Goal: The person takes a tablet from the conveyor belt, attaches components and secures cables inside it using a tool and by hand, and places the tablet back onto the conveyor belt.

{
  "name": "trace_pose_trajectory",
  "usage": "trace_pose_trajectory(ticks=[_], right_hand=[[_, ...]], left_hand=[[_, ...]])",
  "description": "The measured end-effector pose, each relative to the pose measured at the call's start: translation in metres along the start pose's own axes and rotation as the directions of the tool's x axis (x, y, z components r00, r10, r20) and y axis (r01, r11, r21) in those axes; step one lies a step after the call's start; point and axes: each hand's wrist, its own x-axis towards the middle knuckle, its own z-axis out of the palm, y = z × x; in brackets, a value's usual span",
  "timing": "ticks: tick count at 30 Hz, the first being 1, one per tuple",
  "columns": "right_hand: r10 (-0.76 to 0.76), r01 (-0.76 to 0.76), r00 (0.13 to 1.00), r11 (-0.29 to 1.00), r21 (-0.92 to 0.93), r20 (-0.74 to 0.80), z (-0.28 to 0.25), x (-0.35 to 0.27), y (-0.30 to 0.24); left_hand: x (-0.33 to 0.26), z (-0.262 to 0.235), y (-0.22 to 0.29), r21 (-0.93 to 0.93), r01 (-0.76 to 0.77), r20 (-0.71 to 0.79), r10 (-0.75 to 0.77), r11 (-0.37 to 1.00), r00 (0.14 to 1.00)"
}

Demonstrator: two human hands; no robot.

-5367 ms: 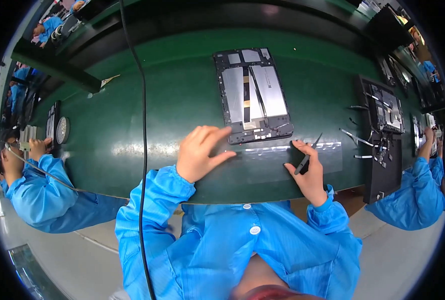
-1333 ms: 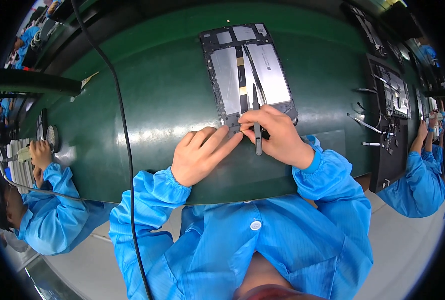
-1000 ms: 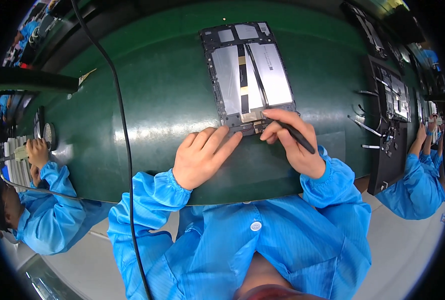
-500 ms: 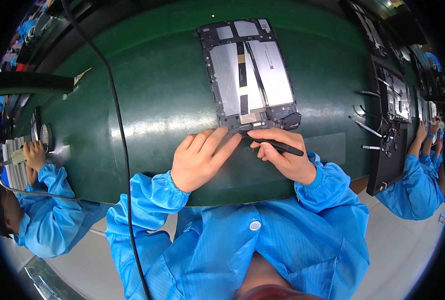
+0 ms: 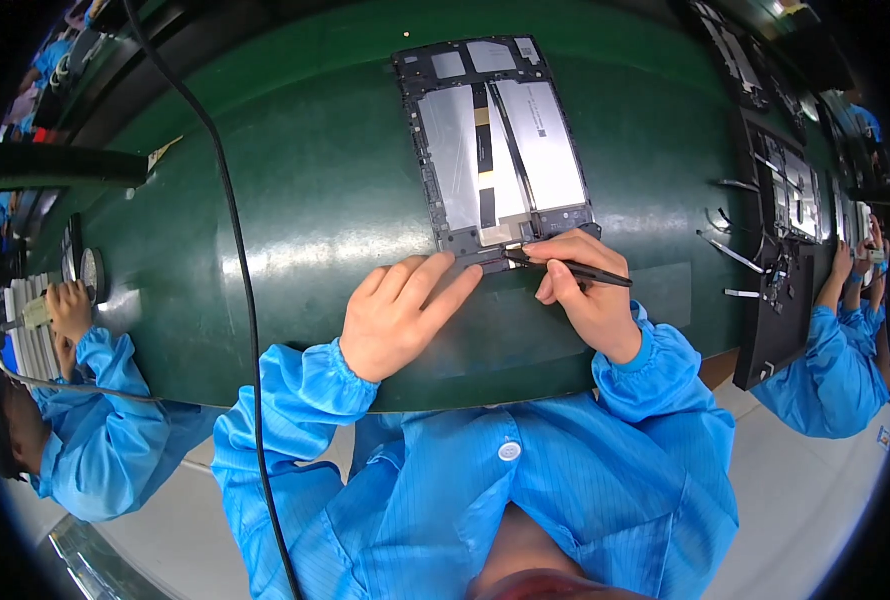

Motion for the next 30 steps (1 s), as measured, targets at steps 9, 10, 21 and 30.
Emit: trace_pose_trajectory(ticks=[9, 10, 21, 30], right_hand=[[-0.258, 0.266, 0.944, 0.964, -0.009, 0.208, 0.009, 0.001, 0.004], [-0.258, 0.274, 0.939, 0.961, -0.043, 0.229, 0.011, 0.002, 0.003], [-0.291, 0.346, 0.905, 0.927, -0.142, 0.31, 0.009, 0.004, 0.001], [0.081, -0.115, 0.974, 0.982, 0.152, 0.213, 0.005, -0.022, 0.0]], left_hand=[[-0.004, -0.004, -0.008, -0.058, -0.043, -0.048, 0.04, 0.997, 0.998], [-0.004, -0.004, -0.008, -0.06, -0.044, -0.055, 0.04, 0.997, 0.998], [-0.004, -0.006, -0.006, -0.071, -0.043, -0.078, 0.037, 0.997, 0.996], [-0.046, -0.018, -0.001, -0.29, -0.026, -0.042, 0.014, 0.957, 0.999]])
